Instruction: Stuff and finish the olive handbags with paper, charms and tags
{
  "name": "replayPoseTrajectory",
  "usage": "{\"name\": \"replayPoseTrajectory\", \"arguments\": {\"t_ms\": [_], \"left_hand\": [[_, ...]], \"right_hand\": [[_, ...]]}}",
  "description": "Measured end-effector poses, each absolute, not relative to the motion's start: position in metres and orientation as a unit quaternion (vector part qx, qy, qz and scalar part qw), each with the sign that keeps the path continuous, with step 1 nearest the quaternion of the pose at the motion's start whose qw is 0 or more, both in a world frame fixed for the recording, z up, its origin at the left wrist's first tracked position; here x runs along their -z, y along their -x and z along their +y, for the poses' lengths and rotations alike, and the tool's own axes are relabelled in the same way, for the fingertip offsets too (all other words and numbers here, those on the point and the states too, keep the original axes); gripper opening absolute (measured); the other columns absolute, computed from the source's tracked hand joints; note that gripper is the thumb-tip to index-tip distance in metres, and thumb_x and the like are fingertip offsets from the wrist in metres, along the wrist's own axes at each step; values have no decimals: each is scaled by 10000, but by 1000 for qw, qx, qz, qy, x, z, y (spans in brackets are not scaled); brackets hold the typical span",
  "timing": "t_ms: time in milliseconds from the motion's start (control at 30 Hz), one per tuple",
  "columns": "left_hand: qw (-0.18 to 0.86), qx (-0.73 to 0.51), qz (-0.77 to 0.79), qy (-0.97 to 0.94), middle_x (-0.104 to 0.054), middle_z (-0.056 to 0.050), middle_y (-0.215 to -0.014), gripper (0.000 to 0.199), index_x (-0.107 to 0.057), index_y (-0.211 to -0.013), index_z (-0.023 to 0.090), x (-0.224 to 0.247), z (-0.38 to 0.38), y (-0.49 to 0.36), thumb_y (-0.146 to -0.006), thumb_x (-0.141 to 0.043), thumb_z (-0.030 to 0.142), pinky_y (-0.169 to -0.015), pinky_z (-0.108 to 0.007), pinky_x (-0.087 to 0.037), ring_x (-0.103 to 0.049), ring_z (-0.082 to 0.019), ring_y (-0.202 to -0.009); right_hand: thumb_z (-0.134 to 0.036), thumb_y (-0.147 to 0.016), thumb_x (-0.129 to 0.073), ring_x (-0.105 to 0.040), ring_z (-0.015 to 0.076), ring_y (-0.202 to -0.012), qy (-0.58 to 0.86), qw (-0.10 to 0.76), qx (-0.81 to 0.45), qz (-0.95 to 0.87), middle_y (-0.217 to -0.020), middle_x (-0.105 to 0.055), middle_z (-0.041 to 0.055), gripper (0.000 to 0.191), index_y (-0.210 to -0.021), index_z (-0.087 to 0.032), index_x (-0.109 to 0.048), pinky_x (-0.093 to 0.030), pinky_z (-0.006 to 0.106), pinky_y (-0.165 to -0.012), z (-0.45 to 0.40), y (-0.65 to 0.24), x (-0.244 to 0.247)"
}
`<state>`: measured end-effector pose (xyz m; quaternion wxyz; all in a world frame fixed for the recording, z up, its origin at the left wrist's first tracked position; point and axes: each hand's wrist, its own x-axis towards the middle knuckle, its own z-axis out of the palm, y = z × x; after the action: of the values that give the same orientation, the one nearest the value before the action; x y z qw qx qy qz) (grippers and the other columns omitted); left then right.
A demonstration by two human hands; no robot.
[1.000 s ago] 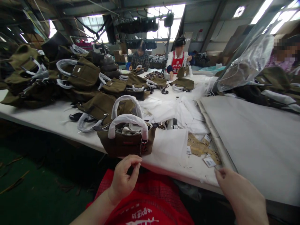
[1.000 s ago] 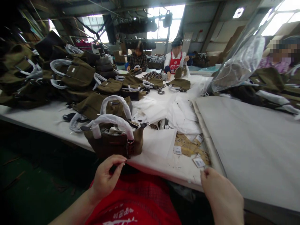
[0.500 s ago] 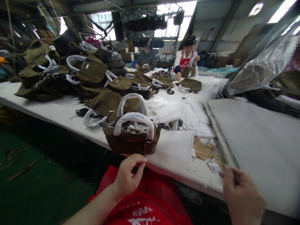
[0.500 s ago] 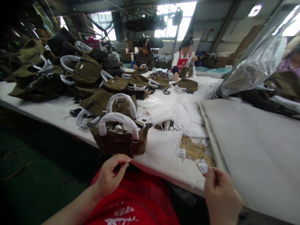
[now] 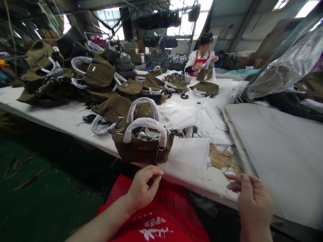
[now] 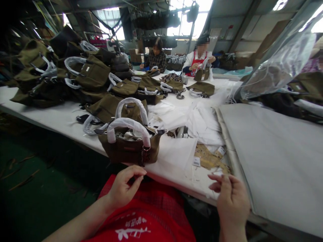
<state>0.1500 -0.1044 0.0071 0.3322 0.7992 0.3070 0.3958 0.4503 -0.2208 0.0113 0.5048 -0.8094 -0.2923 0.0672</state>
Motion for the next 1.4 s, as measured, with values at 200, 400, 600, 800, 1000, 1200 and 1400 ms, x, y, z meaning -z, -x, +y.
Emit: {"name": "replayPoseTrajectory", "arguments": {"t_ms": [200,400,600,800,1000,1200,1400], "left_hand": [[453,-267,288,-800,-690,-75,-1052,292,-633,-1084,185,-7,-131,-166,-802,-675,252,-899,-303,-484,-641,-205,-954],[581,-170,258,-753,-620,-30,-739,387,-638,-816,130,1,-137,-169,-970,-414,406,-638,-223,-423,-548,-128,-668],[580,-230,365,-691,-439,38,-582,459,-610,-845,147,6,-120,-154,-983,-356,503,-567,-219,-331,-411,-101,-564],[580,-215,384,-685,-416,47,-573,448,-609,-815,150,16,-115,-153,-979,-368,490,-560,-222,-318,-385,-97,-547],[531,-176,382,-735,-615,1,-718,426,-627,-778,162,15,-115,-153,-988,-350,409,-696,-227,-404,-551,-122,-694],[448,-44,370,-812,-704,-32,-796,405,-668,-784,184,12,-113,-151,-971,-349,348,-727,-252,-456,-643,-165,-754],[335,80,310,-886,-736,-144,-898,360,-689,-920,143,2,-119,-147,-929,-375,318,-636,-325,-483,-697,-287,-771]], "right_hand": [[-418,-874,-644,-661,193,-997,557,644,-422,-310,-1063,-717,65,197,-851,-225,-609,-519,312,-884,-216,-368,16],[-368,-827,-702,-650,221,-1017,498,577,-469,-446,-1065,-689,55,145,-753,-243,-713,-528,322,-888,-211,-332,27],[-382,-959,-477,-666,212,-840,668,475,-194,-539,-853,-717,55,309,-819,-230,-708,-519,340,-783,-216,-405,52],[-402,-971,-443,-599,249,-1146,706,236,-60,-665,-1175,-696,60,332,-1079,-225,-702,-457,449,-1022,-221,-452,105],[-437,-975,-369,-653,303,-992,735,221,145,-625,-993,-734,116,448,-955,-149,-712,-503,470,-895,-229,-490,93],[-149,-890,-507,-685,210,-881,599,396,64,-692,-952,-719,83,176,-963,-207,-657,-524,324,-790,-236,-398,26],[-128,-887,-449,-694,194,-985,489,247,-86,-832,-1124,-701,109,372,-1229,-149,-594,-578,284,-844,-203,-319,32]]}}
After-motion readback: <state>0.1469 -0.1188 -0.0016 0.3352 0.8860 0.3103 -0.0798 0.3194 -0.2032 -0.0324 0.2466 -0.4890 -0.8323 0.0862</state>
